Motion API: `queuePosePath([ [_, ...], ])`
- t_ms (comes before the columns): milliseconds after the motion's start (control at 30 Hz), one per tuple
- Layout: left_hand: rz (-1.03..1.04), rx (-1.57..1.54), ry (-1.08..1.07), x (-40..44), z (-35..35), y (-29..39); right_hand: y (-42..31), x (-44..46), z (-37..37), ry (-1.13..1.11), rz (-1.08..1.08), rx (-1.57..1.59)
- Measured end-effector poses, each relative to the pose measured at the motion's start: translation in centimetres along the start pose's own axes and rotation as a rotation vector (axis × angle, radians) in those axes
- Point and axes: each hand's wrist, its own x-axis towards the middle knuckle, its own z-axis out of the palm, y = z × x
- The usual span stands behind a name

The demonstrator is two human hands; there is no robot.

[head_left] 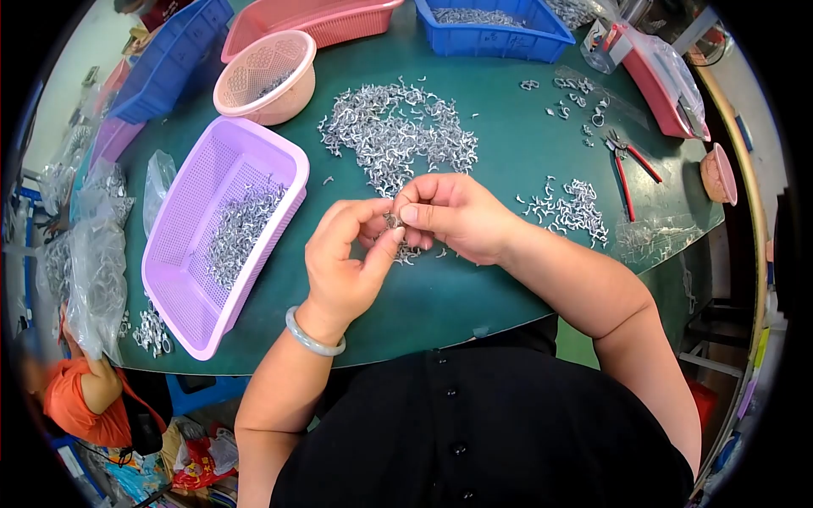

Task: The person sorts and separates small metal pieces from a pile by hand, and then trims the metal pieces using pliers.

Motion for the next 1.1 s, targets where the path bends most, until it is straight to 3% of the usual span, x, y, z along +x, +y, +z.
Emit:
queuePosePath([
  [200,-0.139,-0.180,0.007,-0.5,-0.1,-0.4,0.3,0.2,0.2,0.051,-0.520,-0.579],
  [400,-0.088,-0.165,0.015,-0.6,-0.2,-0.5,-0.2,0.1,0.6,0.065,-0.735,-0.869],
  [567,-0.060,-0.166,0.014,-0.5,-0.1,-0.4,-0.4,-0.2,1.1,0.105,-0.752,-0.932],
  [667,-0.177,-0.349,0.017,-0.7,0.0,-0.5,-0.4,-0.2,1.0,0.102,-0.711,-0.879],
  [1100,-0.291,-0.482,-0.016,-0.5,-0.2,-0.6,-0.5,-0.2,1.0,0.101,-0.747,-0.909],
])
